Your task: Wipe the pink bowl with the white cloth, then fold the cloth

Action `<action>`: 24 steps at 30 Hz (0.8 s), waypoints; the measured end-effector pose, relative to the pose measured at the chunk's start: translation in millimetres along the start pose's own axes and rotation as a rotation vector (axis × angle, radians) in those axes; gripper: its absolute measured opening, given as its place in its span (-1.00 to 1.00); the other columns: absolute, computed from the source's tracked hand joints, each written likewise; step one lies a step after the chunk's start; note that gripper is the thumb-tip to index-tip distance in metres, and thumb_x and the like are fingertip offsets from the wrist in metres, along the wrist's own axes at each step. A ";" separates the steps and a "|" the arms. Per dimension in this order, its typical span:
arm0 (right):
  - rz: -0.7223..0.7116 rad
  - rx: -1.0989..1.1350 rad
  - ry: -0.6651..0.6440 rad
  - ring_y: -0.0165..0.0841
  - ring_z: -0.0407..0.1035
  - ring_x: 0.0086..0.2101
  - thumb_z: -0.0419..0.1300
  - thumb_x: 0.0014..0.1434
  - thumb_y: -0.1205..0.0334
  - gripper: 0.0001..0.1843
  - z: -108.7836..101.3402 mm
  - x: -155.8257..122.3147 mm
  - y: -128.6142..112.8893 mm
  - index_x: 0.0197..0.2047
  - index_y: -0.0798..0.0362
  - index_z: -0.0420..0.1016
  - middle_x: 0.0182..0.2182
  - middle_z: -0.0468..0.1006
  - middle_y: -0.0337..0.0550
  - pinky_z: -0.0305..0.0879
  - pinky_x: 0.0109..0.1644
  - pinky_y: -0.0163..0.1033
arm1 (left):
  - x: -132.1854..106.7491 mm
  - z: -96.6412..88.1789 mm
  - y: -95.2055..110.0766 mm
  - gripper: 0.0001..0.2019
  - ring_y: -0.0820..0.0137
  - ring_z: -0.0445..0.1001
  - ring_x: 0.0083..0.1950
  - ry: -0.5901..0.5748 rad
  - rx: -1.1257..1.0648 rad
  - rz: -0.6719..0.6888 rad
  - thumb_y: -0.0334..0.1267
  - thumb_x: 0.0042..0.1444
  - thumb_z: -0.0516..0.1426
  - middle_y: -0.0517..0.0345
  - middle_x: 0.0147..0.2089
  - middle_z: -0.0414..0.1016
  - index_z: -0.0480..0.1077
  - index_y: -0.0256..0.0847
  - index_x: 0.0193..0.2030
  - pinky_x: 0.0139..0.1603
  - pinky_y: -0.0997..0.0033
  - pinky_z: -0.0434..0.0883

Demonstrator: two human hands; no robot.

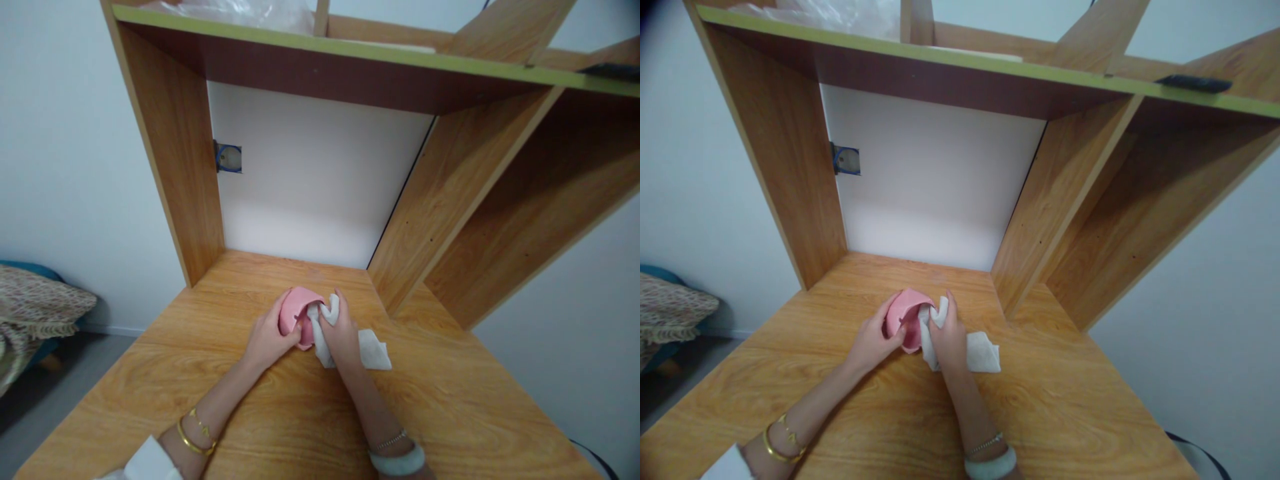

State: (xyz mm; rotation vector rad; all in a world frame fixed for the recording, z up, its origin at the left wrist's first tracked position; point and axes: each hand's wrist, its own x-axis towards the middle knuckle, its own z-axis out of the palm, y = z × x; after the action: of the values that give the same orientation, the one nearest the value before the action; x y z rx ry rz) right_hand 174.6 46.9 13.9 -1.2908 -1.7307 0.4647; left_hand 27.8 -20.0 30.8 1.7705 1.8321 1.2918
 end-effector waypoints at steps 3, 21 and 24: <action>-0.037 -0.016 -0.047 -0.19 0.41 -0.19 0.04 0.03 0.22 -0.36 -0.3 -1.4 0.2 0.21 0.04 0.07 -0.12 0.48 -0.02 0.29 -0.15 -0.16 | -0.9 -5.3 2.9 -0.37 0.22 0.39 0.01 -0.048 0.073 0.046 -0.16 -0.06 0.10 0.06 0.10 0.34 0.10 -0.13 0.20 0.03 0.26 0.31; 0.076 0.173 0.040 -0.22 0.29 -0.03 0.00 0.07 0.08 -0.45 11.1 -1.3 7.4 0.11 0.13 0.20 -0.03 0.41 0.03 0.20 0.01 -0.14 | -2.7 14.6 0.7 -0.25 0.30 0.36 0.02 -0.029 -0.242 0.037 -0.16 0.02 0.11 -0.04 0.07 0.31 -0.19 -0.22 0.29 0.01 0.31 0.32; 0.064 0.120 0.032 -0.20 0.31 -0.05 0.04 0.03 0.12 -0.44 10.5 0.0 6.3 0.11 0.13 0.19 -0.05 0.42 0.04 0.21 0.00 -0.13 | -0.1 11.8 -1.5 -0.27 0.31 0.41 -0.06 -0.010 -0.243 0.004 -0.23 -0.01 0.12 0.00 0.01 0.38 -0.11 -0.23 0.28 -0.06 0.34 0.37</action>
State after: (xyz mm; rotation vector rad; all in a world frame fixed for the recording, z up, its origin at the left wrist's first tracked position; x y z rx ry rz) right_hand 169.4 51.6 3.8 -1.2638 -1.6137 0.5730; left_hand 35.4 -15.2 23.1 1.6482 1.5899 1.4360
